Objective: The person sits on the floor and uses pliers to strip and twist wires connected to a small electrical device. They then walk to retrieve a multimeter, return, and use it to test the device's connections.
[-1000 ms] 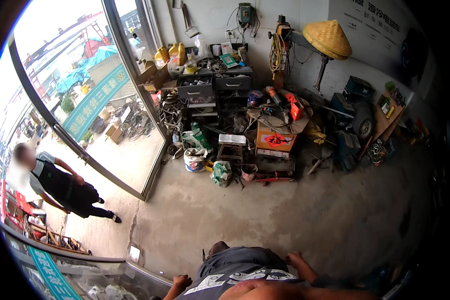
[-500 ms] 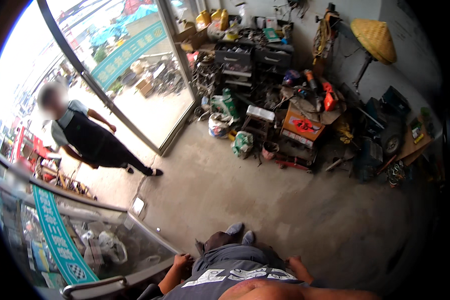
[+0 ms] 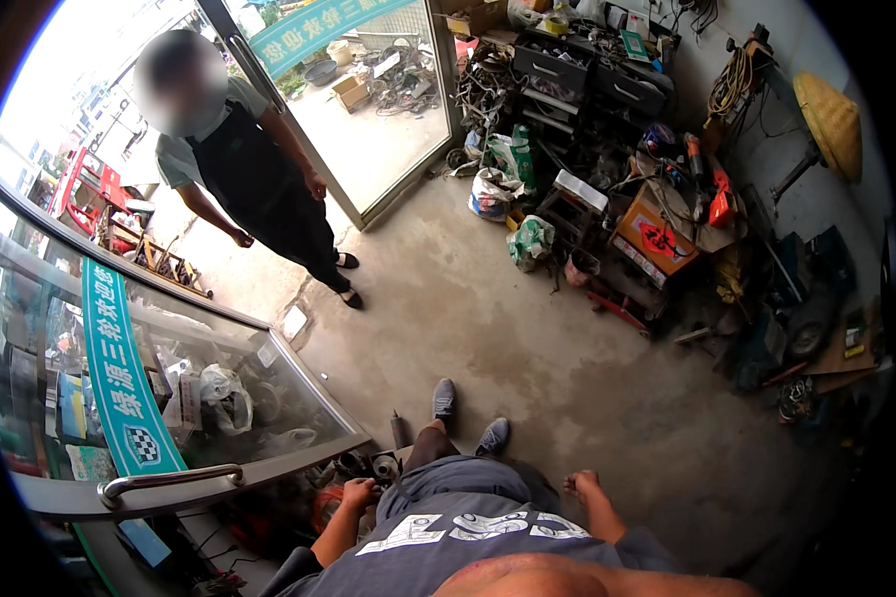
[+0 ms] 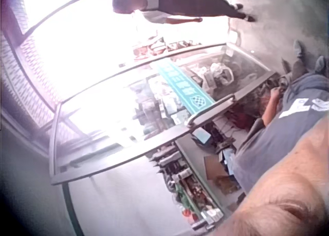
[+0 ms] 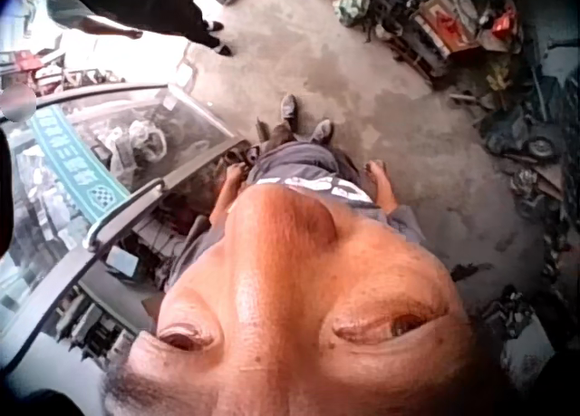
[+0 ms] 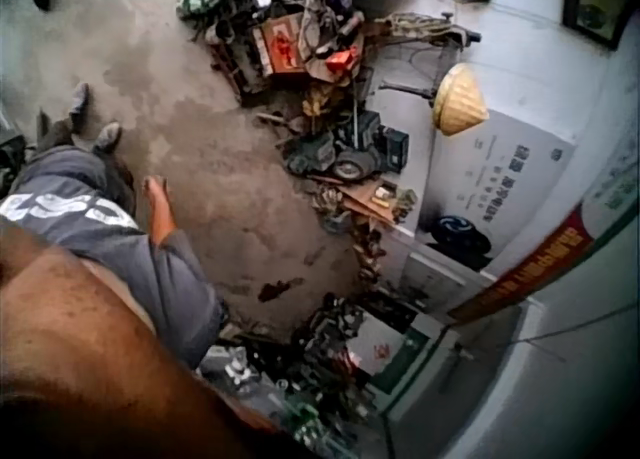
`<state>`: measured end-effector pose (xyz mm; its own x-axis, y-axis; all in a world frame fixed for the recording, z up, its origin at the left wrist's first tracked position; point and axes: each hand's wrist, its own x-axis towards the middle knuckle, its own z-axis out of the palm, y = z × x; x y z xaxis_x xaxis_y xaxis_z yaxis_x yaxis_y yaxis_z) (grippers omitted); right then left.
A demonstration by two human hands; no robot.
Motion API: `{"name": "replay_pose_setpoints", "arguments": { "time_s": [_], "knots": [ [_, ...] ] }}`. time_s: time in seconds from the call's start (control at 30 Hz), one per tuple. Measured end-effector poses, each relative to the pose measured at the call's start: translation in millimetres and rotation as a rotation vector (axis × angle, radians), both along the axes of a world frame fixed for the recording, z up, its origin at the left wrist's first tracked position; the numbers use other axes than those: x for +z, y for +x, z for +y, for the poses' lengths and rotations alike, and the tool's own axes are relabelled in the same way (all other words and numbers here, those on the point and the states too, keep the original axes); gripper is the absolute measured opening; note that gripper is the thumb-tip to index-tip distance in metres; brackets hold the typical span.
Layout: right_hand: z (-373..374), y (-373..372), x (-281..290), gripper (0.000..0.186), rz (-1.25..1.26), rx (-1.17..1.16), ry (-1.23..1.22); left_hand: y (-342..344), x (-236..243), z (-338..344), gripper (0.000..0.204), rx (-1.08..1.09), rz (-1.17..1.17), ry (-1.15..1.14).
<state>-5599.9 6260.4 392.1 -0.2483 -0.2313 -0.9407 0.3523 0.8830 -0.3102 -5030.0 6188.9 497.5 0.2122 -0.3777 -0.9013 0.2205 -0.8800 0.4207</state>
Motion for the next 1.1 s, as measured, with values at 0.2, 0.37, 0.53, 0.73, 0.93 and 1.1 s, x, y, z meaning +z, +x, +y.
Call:
{"name": "replay_pose_setpoints", "arguments": {
  "time_s": [0.2, 0.37, 0.53, 0.73, 0.93, 1.1],
  "knots": [
    [-58.0, 18.4, 18.4, 0.007, 0.035, 0.089, -0.023, 12.9, 3.9, 5.7, 0.007, 0.09, 0.096, 0.016],
    [-84.8, 50.8, 17.0, 0.008, 0.08, 0.094, -0.003, 43.3, -11.9, -4.8, 0.011, 0.076, 0.034, 0.026],
    [-115.2, 99.5, 20.4, 0.005, 0.084, 0.161, 0.056, 84.4, -33.8, -33.8, 0.016, 0.14, 0.047, -0.048],
    [-209.7, 177.6, 43.4, 0.01, 0.183, 0.385, -0.072, 141.3, -38.2, -48.1, 0.024, 0.212, 0.021, -0.047],
    [-281.0, 210.2, -15.4, 0.022, 0.336, 0.673, -0.138, 175.9, -60.3, -29.7, 0.019, 0.405, -0.009, -0.08],
    [-328.6, 235.1, -14.6, 0.018, 0.244, 0.715, -0.17, 158.3, -47.6, -6.9, 0.022, 0.49, -0.059, 0.045]
  ]
}}
